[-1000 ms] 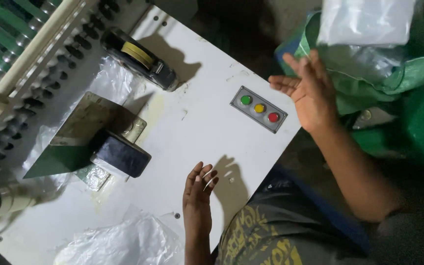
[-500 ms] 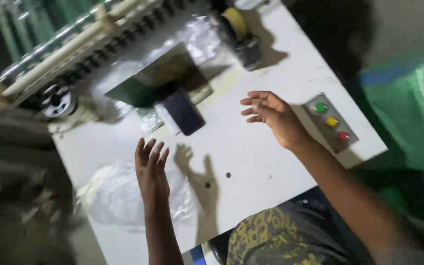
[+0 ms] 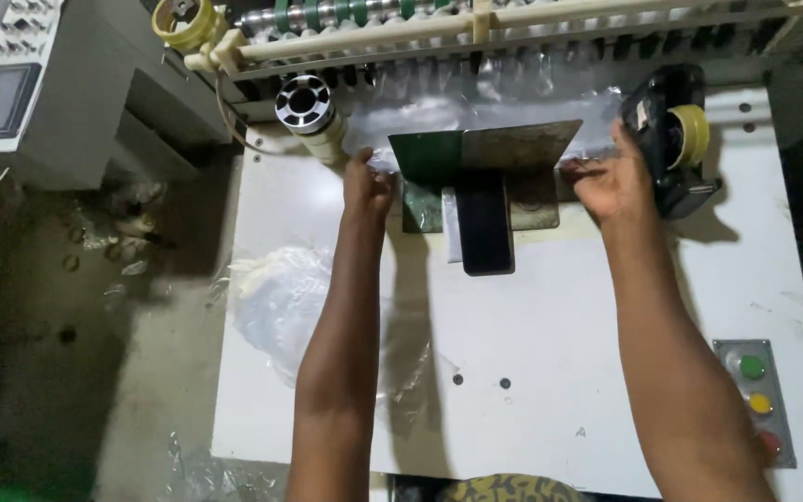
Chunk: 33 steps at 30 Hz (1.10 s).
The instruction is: Folding plastic bags and inserting them into smaller plastic sleeves at a packaging station
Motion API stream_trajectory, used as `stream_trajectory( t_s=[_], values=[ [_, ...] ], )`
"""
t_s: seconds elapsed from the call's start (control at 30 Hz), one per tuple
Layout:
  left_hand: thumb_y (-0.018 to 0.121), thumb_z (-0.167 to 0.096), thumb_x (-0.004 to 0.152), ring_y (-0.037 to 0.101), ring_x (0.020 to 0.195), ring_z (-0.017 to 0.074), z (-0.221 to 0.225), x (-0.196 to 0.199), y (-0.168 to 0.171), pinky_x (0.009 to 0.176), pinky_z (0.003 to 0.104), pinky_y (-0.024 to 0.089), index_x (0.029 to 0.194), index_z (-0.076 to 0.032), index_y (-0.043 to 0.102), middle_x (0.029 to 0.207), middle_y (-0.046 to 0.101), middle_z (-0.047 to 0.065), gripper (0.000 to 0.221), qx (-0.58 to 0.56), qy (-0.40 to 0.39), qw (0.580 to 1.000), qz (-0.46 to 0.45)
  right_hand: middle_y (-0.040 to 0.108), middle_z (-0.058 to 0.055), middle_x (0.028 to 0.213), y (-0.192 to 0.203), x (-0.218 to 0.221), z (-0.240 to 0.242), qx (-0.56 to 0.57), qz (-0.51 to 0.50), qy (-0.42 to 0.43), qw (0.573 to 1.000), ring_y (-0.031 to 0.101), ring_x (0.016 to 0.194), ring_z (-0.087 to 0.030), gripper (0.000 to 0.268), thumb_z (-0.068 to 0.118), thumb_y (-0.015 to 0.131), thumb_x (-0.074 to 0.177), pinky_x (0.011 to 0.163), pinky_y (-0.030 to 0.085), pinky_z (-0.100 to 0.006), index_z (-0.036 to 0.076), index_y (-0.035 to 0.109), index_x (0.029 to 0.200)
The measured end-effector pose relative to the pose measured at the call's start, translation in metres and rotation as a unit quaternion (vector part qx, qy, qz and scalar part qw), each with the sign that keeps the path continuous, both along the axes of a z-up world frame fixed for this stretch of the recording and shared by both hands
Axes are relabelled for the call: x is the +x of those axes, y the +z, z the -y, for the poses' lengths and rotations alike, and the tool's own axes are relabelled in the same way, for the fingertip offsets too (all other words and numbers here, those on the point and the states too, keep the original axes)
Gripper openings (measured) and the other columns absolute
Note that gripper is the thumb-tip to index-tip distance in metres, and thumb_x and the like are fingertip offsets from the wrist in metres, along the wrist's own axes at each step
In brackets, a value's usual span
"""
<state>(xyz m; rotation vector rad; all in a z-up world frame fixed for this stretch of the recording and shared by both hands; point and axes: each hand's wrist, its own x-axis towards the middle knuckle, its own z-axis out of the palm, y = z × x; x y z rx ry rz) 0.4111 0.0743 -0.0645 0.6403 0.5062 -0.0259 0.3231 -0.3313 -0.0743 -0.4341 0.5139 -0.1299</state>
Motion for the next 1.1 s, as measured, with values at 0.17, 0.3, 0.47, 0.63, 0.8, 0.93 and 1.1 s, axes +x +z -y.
stream_trajectory(
  t_s=[0.17,0.3,0.47,0.63,0.8,0.93,1.1],
  values=[
    [0.070,-0.022,0.088,0.067,0.086,0.0381,-0.007,0.046,-0.038,0.072,0.048,0.063,0.125,0.009,0.051,0.109,0.053,0.031,0.052,0.216,-0.024,0.970,-0.111,0.057,-0.024,0.118,-0.007,0.030,0.017,-0.006,-0.060,0.083,0.995,0.060,0.117,-0.041,0.067,0.046,0.081,0.089,0.110,0.048,-0.055,-0.007,0.056,0.122],
    [0.064,-0.015,0.089,0.065,0.072,0.0326,-0.020,0.012,-0.036,0.061,0.046,0.057,0.102,0.010,0.063,0.093,0.056,0.027,0.028,0.304,-0.021,0.949,-0.075,0.053,-0.021,0.133,0.021,0.003,0.005,-0.065,-0.032,0.139,0.988,0.055,0.133,-0.034,0.083,0.062,0.078,0.088,0.119,0.041,-0.052,0.000,0.051,0.135],
    [0.043,-0.059,0.100,0.004,0.153,0.0539,0.026,-0.075,0.130,0.126,0.058,0.017,0.162,0.004,-0.007,0.164,-0.019,0.035,0.102,0.078,-0.035,0.996,-0.027,0.054,-0.019,0.121,0.078,-0.028,-0.027,-0.080,-0.013,0.125,0.989,0.060,0.123,-0.035,0.091,0.067,0.084,0.075,0.112,0.048,-0.048,0.004,0.049,0.130],
    [0.043,-0.079,0.083,0.000,0.154,0.0533,0.050,-0.096,0.202,0.127,0.060,0.009,0.162,-0.005,-0.017,0.164,-0.023,0.032,0.124,0.074,-0.052,0.996,-0.009,0.059,-0.020,0.127,0.102,-0.025,-0.045,-0.112,-0.020,0.094,0.989,0.064,0.122,-0.034,0.096,0.065,0.089,0.072,0.110,0.050,-0.046,0.003,0.050,0.135],
    [0.069,-0.052,0.087,0.073,0.079,0.0190,0.031,-0.018,0.099,0.056,0.025,0.056,0.116,-0.010,0.065,0.100,0.075,0.007,0.052,0.057,-0.134,0.984,0.099,0.076,-0.006,0.086,0.066,0.040,-0.040,-0.183,-0.146,0.089,0.968,0.075,0.075,-0.025,0.059,0.057,0.091,0.058,0.069,0.065,-0.043,0.022,0.066,0.099],
    [0.085,-0.021,0.074,0.062,0.056,0.0193,0.041,0.004,0.098,0.048,0.030,0.053,0.112,0.002,0.075,0.087,0.064,0.013,0.045,0.187,-0.161,0.963,-0.112,0.057,0.003,0.061,0.010,0.089,-0.003,-0.232,-0.136,0.200,0.942,0.047,0.044,-0.009,0.014,0.019,0.083,0.076,0.036,0.034,-0.020,0.018,0.070,0.080],
    [0.080,0.008,0.074,0.065,0.055,0.0257,0.035,0.021,0.053,0.048,0.038,0.056,0.095,0.009,0.072,0.073,0.068,0.014,0.023,0.079,-0.097,0.990,-0.064,0.068,0.000,0.072,-0.049,0.100,0.010,-0.216,-0.106,0.210,0.948,0.072,0.067,-0.014,0.021,0.010,0.082,0.079,0.063,0.063,-0.030,0.018,0.064,0.071]
  ],
)
